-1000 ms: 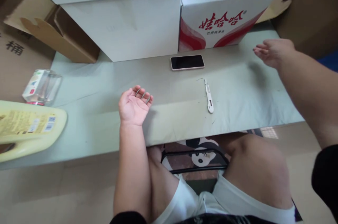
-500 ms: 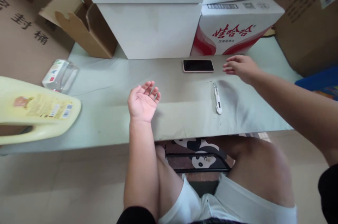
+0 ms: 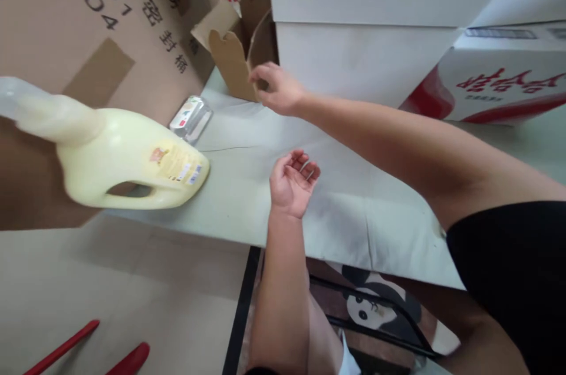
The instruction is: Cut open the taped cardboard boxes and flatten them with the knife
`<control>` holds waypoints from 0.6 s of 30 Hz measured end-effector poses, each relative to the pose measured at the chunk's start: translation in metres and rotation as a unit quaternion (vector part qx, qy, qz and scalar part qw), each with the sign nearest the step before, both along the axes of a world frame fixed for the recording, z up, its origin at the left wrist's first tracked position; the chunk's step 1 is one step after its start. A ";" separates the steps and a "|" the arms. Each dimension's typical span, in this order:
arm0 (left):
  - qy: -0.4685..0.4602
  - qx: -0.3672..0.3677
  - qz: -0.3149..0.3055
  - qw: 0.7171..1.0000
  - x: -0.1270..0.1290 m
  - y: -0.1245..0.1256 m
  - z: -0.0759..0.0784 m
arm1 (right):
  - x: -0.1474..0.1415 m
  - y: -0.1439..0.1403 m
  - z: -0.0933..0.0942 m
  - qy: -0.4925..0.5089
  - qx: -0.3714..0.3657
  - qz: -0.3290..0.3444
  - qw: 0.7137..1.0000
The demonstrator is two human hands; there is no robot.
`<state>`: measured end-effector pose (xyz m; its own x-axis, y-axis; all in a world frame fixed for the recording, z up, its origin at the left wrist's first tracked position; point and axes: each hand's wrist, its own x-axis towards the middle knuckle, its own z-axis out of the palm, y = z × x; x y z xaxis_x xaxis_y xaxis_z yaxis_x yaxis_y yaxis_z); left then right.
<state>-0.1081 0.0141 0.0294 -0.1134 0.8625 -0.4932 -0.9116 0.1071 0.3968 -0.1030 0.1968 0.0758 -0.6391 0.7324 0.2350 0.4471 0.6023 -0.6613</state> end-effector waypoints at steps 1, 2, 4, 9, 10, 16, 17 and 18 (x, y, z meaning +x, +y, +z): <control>-0.005 0.004 0.004 1.000 -0.001 0.000 0.000 | -0.020 0.008 0.005 -0.011 0.029 -0.002 1.000; -0.008 0.006 0.008 1.000 -0.003 -0.001 0.000 | -0.037 0.017 0.009 -0.021 0.046 -0.012 0.999; -0.008 0.006 0.016 1.000 -0.007 -0.001 0.001 | -0.063 0.033 0.014 -0.045 0.045 -0.043 0.997; 0.013 0.000 0.048 0.999 -0.017 -0.001 0.003 | -0.085 0.046 0.012 -0.085 0.011 -0.052 0.995; 0.023 -0.004 0.058 0.998 -0.018 -0.001 0.002 | -0.084 0.042 0.010 -0.082 0.014 -0.048 0.995; 0.172 -0.064 0.230 0.956 -0.026 -0.004 -0.012 | -0.034 -0.022 -0.002 -0.022 0.025 -0.033 0.999; 0.215 -0.075 0.269 0.936 -0.029 -0.007 -0.015 | -0.018 -0.037 -0.004 0.008 0.008 -0.030 0.999; 0.259 -0.083 0.305 0.913 -0.033 -0.010 -0.018 | 0.001 -0.052 -0.006 0.041 -0.011 -0.031 0.999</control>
